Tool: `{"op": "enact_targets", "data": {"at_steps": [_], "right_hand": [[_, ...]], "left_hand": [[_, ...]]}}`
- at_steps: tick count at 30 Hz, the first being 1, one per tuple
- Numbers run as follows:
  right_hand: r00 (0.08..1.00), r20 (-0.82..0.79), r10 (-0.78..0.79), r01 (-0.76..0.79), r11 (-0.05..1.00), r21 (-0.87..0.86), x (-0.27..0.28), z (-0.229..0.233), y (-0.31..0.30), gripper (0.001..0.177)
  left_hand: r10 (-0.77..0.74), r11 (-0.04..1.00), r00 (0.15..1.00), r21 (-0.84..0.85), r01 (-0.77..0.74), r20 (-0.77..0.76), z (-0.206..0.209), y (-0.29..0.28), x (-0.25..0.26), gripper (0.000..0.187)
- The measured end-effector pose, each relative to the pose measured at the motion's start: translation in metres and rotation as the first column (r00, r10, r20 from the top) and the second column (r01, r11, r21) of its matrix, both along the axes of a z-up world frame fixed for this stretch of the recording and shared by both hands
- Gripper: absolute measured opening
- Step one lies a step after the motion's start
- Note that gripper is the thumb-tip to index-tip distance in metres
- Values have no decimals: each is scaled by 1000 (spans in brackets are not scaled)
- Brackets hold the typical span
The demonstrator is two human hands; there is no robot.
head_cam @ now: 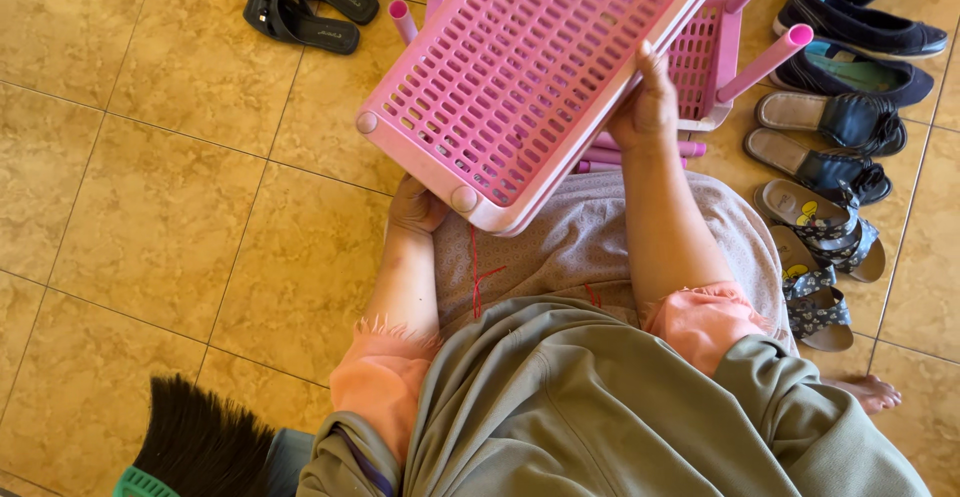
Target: The person assembles a pink plastic shoe rack by inserting cylindrical legs into the perforated shelves. They handle the components by hand, aligning and pushing the legs into place to form the structure.
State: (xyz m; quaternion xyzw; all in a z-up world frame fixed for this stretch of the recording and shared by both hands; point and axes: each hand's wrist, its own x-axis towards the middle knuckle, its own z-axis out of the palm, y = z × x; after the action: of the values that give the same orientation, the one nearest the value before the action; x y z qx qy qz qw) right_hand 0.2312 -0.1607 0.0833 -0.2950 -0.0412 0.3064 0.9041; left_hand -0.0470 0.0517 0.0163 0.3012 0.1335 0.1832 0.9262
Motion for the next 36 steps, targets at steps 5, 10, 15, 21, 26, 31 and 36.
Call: {"op": "enact_targets", "data": {"at_steps": [5,10,15,21,26,31,36], "right_hand": [[973,168,-157,137,983,126,2,48,1,65],[882,382,-275,215,957,194,-5,76,-8,81],[822,502,-270,174,958,230,-1,74,-27,91],[796,567,-214,156,976,151,-10,46,-33,98],[703,705,-89,63,996,62,-36,45,-17,88],[618,786,26,-59,998,13,-61,66,3,72],[641,748,171,-209,977,-45,-80,76,5,67]], "left_hand": [[-9,1000,999,12,9,35,-36,16,16,61],[155,987,977,-18,-159,-144,-97,40,38,43],[593,695,765,640,-328,-252,-51,12,43,59],[348,293,935,940,-176,67,96,-60,81,59],[203,174,971,971,-161,125,174,-101,104,82],[350,-95,877,944,-317,330,207,-118,113,91],[474,-201,753,889,-412,456,225,-125,88,87]]}}
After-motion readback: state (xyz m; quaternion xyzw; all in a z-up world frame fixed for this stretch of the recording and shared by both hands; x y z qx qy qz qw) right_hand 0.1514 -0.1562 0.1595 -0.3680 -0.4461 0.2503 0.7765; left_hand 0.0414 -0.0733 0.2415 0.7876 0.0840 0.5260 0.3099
